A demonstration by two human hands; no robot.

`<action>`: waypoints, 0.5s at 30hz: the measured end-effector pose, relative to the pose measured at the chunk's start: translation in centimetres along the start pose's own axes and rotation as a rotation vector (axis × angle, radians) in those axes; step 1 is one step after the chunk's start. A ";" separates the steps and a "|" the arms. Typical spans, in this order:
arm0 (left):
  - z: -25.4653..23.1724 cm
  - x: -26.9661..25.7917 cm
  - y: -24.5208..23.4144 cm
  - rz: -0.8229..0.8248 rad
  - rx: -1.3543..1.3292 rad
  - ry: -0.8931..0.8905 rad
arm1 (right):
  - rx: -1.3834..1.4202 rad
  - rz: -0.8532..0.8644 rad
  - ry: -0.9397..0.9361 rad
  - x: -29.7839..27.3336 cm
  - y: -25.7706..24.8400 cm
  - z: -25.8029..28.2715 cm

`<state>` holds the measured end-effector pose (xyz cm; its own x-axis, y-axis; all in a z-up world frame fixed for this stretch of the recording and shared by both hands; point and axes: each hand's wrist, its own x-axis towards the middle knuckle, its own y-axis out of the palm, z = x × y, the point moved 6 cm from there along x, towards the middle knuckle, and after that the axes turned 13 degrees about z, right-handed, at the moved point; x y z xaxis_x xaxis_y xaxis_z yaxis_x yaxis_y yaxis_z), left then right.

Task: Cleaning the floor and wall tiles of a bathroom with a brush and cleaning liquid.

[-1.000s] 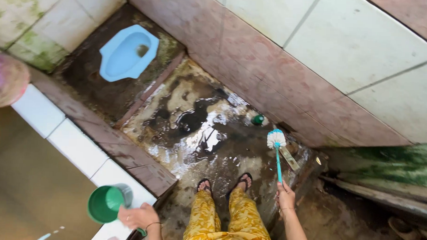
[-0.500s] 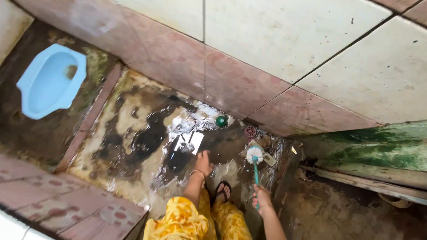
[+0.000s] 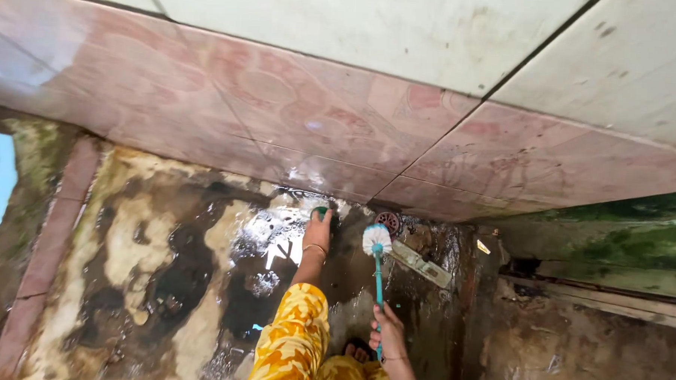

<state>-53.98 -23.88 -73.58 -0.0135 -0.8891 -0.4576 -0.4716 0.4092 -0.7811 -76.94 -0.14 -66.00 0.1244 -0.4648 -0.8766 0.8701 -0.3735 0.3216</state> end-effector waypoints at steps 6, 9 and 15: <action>2.7 5.6 6.8 0.087 0.162 0.054 | -0.016 -0.026 -0.012 0.3 0.6 1.3; 2.2 5.1 4.6 0.043 0.150 0.004 | -0.024 -0.046 -0.004 0.2 -0.5 1.6; 4.2 7.1 5.8 0.029 0.188 -0.011 | 0.007 -0.077 -0.003 2.2 -3.5 -0.2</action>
<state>-53.09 -26.98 -83.18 -0.0146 -0.8746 -0.4846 -0.2982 0.4664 -0.8328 -79.67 0.31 -69.12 0.0559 -0.4366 -0.8979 0.8739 -0.4136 0.2555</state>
